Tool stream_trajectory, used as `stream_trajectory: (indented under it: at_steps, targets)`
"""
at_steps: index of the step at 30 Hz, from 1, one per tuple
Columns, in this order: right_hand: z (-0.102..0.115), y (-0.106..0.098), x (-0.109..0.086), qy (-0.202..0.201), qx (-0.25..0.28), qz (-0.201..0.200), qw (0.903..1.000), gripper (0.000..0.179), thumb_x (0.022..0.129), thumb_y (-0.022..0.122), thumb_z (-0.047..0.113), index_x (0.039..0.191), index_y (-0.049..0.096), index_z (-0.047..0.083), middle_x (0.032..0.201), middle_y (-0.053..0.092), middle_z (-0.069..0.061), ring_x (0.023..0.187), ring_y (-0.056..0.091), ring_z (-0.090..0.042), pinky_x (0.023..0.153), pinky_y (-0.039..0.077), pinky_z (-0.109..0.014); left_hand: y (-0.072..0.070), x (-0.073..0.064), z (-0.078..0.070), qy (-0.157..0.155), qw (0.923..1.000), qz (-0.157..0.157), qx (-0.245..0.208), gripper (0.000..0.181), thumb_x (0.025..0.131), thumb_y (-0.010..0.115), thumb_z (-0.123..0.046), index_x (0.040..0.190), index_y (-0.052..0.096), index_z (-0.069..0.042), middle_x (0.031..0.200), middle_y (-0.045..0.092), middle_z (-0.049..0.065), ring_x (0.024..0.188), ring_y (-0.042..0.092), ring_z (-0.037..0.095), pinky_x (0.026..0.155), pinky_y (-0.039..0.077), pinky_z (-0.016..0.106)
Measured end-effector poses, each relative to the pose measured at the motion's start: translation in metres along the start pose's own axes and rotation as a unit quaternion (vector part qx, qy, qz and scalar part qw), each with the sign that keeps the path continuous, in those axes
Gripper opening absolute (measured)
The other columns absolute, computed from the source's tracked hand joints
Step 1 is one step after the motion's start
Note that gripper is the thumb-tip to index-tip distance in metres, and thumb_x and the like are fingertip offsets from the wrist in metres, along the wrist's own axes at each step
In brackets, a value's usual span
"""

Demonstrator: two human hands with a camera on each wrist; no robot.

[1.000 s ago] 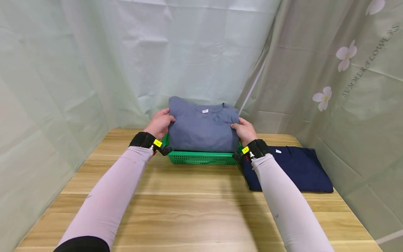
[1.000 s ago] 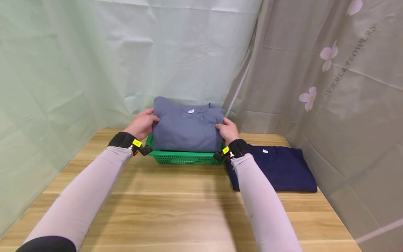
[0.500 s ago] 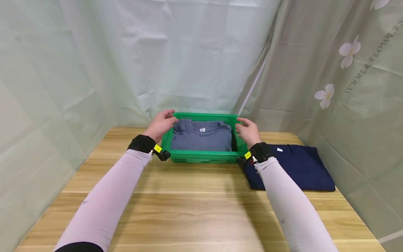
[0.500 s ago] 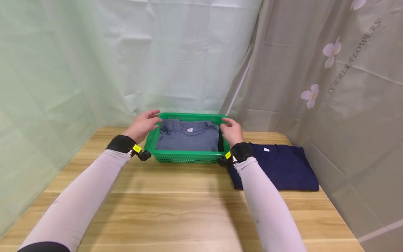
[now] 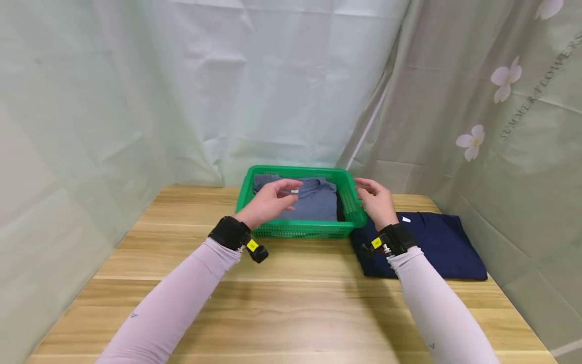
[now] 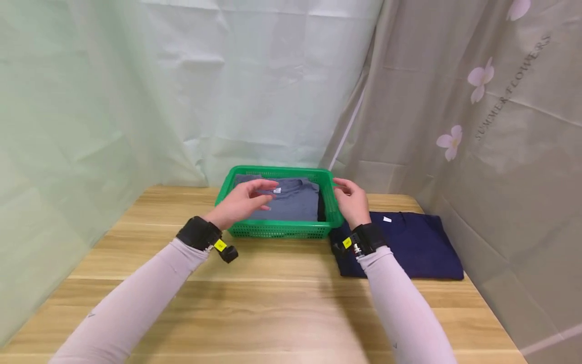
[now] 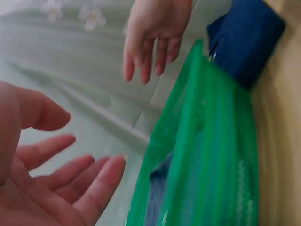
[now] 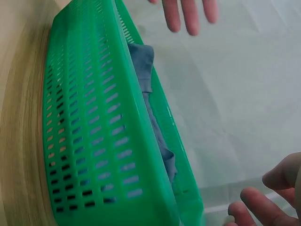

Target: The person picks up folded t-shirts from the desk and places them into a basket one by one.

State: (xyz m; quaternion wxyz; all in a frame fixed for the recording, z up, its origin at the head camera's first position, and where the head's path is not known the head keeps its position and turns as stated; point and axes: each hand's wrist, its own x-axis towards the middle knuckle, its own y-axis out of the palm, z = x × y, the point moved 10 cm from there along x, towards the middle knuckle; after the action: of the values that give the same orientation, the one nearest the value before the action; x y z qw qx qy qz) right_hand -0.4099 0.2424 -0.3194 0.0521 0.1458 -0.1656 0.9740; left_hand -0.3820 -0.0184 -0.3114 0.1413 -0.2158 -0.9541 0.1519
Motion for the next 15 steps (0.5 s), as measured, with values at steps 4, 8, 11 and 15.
stream_trajectory:
  at_steps: [4, 8, 11, 15]
  targets:
    - [-0.006, -0.019, -0.007, -0.011, -0.013, -0.024, 0.9996, 0.034, 0.103, 0.051, 0.01, 0.135, 0.059, 0.004, 0.122, 0.062, -0.018, 0.1, 0.058, -0.03, 0.072, 0.05, -0.022, 0.038, -0.008, -0.014, 0.031, 0.998, 0.045, 0.031, 0.035, 0.102, 0.057, -0.012, 0.137, 0.056, -0.016, 0.133, 0.054, 0.0, 0.102, 0.062, 0.013, 0.078, 0.057, 0.036]
    - [-0.021, -0.039, -0.013, 0.002, -0.028, -0.041, 0.9987, 0.033, 0.103, 0.051, 0.012, 0.135, 0.059, 0.006, 0.122, 0.062, -0.017, 0.103, 0.058, -0.031, 0.073, 0.05, -0.021, 0.077, -0.015, -0.023, 0.081, 0.9884, 0.084, 0.097, 0.034, 0.101, 0.057, -0.012, 0.135, 0.058, -0.015, 0.133, 0.054, -0.002, 0.109, 0.058, 0.01, 0.07, 0.056, 0.029]
    - [-0.037, -0.053, -0.016, 0.019, -0.047, -0.054, 0.9973, 0.033, 0.104, 0.051, 0.015, 0.135, 0.06, 0.008, 0.123, 0.062, -0.016, 0.103, 0.058, -0.027, 0.073, 0.05, -0.021, 0.105, -0.02, -0.026, 0.127, 0.9745, 0.105, 0.152, 0.033, 0.099, 0.058, -0.008, 0.132, 0.059, -0.009, 0.131, 0.053, 0.003, 0.11, 0.057, 0.013, 0.074, 0.055, 0.025]
    - [-0.057, -0.074, -0.02, 0.04, -0.076, -0.074, 0.9936, 0.032, 0.103, 0.053, 0.015, 0.134, 0.061, 0.008, 0.121, 0.063, -0.017, 0.099, 0.059, -0.024, 0.067, 0.049, -0.017, 0.139, -0.025, -0.022, 0.172, 0.952, 0.122, 0.222, 0.032, 0.096, 0.058, -0.006, 0.129, 0.061, -0.005, 0.126, 0.056, 0.005, 0.108, 0.057, 0.015, 0.089, 0.051, 0.025]
